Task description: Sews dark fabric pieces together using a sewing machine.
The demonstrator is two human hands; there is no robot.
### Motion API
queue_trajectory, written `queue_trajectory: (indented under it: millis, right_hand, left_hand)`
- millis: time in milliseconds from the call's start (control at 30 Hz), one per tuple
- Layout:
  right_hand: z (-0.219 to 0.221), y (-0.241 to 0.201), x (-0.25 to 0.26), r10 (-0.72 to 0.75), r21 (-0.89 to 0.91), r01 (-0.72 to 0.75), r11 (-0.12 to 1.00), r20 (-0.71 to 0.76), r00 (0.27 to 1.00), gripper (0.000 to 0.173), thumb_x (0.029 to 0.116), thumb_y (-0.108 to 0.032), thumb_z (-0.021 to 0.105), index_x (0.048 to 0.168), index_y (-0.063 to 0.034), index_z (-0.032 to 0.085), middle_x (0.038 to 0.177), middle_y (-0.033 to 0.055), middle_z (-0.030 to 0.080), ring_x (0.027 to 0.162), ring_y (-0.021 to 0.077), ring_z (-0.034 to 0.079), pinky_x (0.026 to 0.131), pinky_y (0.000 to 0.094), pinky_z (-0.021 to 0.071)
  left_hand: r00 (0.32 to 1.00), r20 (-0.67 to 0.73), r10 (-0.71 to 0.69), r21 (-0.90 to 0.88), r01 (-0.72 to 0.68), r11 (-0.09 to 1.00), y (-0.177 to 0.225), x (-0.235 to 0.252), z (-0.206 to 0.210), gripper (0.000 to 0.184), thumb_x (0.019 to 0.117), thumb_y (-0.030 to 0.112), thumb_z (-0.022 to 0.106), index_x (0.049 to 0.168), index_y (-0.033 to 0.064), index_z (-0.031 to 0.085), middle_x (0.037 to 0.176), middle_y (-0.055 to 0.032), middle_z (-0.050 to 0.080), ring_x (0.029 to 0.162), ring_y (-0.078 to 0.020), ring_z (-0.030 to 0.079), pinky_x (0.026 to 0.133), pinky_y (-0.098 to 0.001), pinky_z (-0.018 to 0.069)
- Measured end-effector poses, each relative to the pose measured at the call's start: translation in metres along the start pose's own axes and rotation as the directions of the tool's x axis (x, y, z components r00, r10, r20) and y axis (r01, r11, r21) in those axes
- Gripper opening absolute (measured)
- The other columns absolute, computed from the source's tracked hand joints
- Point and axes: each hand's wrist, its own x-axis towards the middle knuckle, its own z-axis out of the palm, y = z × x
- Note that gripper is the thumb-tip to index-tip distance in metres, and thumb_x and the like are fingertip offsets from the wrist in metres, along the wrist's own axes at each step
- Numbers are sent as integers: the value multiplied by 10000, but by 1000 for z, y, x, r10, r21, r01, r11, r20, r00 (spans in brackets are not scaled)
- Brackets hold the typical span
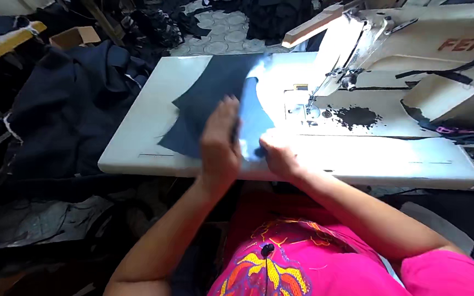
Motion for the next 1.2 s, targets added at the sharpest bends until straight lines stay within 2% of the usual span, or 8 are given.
queue_trajectory:
  millis: [67, 100, 200, 367, 567, 867, 1033, 1200]
  right_hand:
    - [8, -3, -45, 26, -20, -26, 999, 26, 999, 110, 841, -40, 683, 935, 13, 705, 943, 177, 712, 968, 369, 706, 962, 603, 521]
    - [11, -4, -65, 63, -35, -62, 997, 20, 998, 200, 882, -97, 674, 1031, 25, 731, 1102, 201, 735, 1115, 394, 694, 1033, 626, 490]
    - [17, -10, -101, 185, -99, -183, 978, 14, 983, 426, 970, -222, 615, 1321, 15, 665, 1419, 201, 619, 1377, 387, 542, 1139, 617, 395]
    - [24, -16, -108, 251, -196, -259, 946, -62, 966, 520, 945, -245, 641, 1387, 27, 608, 1465, 190, 585, 1426, 382, 488, 1153, 648, 333]
    - [18, -19, -101, 347, -335, -333, 881, -17, 938, 667, 905, -329, 713, 1427, 54, 554, 1496, 222, 543, 1448, 401, 451, 1179, 690, 227]
    - [17, -20, -103, 351, -380, -340, 860, -41, 935, 622, 871, -191, 748, 1425, 30, 569, 1469, 210, 573, 1427, 374, 484, 1182, 652, 239]
    - [21, -18, -103, 324, -426, -320, 846, -66, 944, 545, 906, -113, 672, 1417, 47, 570, 1460, 225, 576, 1397, 358, 524, 1194, 575, 295]
    - [23, -18, -103, 330, -431, -329, 841, -73, 941, 544, 909, -97, 652, 1419, 68, 558, 1474, 227, 563, 1405, 357, 516, 1202, 537, 303]
  left_hand:
    - [961, 254, 108, 23, -117, 993, 1, -44, 35, 457, 893, -19, 565, 1344, -52, 630, 1473, -235, 556, 1398, -391, 513, 1151, -540, 413]
    - [932, 348, 105, -15, -106, 994, -3, -60, 50, 454, 864, -32, 605, 1314, -27, 664, 1468, -228, 563, 1386, -397, 523, 1136, -548, 429]
    - [917, 388, 88, -126, -42, 991, -12, -72, 69, 406, 848, -58, 625, 1246, -27, 701, 1340, -226, 655, 1314, -388, 591, 1108, -521, 465]
    - [944, 272, 187, -160, -148, 976, -10, -59, 80, 205, 867, -58, 629, 1028, -46, 757, 1120, -218, 737, 1113, -352, 713, 979, -446, 569]
    - [875, 416, 246, -191, -181, 965, -8, -52, 76, 261, 882, 25, 638, 1116, -31, 740, 1191, -232, 718, 1196, -392, 672, 1036, -499, 533]
    - [883, 407, 233, -189, -168, 967, -8, -54, 73, 223, 904, 42, 626, 1080, -29, 742, 1197, -229, 718, 1217, -401, 660, 1056, -493, 520]
    - [913, 267, 309, -236, -249, 939, -8, -57, 80, 126, 918, 15, 641, 942, -18, 761, 1076, -198, 750, 1108, -342, 716, 994, -422, 566]
    - [902, 236, 362, -258, -301, 918, -6, -57, 83, 153, 917, 7, 629, 937, -6, 780, 1022, -180, 764, 1052, -321, 738, 965, -405, 581]
